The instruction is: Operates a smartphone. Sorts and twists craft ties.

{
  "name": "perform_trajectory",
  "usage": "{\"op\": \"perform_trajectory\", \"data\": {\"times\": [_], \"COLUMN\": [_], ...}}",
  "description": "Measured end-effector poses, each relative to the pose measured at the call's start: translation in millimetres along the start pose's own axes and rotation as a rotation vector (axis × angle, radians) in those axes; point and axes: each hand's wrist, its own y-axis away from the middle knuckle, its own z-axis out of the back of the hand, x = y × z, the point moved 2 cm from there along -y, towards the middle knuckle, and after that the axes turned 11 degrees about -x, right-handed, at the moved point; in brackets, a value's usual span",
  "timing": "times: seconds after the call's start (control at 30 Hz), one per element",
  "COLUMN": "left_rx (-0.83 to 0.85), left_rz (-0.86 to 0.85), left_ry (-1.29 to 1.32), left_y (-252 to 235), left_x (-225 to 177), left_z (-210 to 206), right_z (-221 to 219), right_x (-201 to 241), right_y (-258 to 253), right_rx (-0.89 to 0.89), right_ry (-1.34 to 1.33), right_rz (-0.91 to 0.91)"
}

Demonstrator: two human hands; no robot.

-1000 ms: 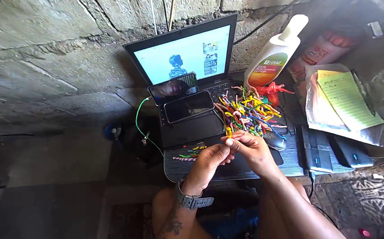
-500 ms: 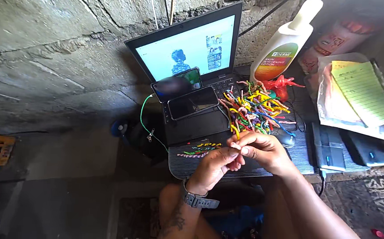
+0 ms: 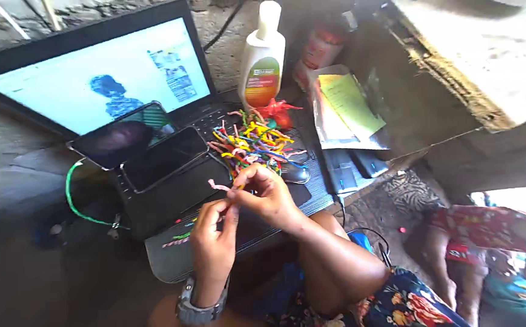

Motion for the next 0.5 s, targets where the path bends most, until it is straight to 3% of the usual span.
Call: {"op": "perform_trajectory", "data": {"times": [0.13,0.3,0.4,0.5], "left_rx": [-0.027,0.081,0.17,0.202], "left_rz": [0.164,0.44,0.538,0.564], "left_ry": [0.22,0.64,0.833,0.83], "left_y": [-0.5,-6.2,-4.7,-3.4], "left_x": [2.7,1.9,3.2,6.6], "left_z": [1.8,11.7,13.0,15.4], "right_z": [-0.3,0.4,0.1,-0.3], "right_x": [2.0,5.8,4.5,4.1], "right_y": [1.1,-0.4,-2.7,-6.1], "right_rx": [0.08,0.17,0.117,0.025], "right_ry": [0.038,-0.225,-0.218,-0.223], "right_rz": [0.018,-0.119,-0.298,-0.348]}}
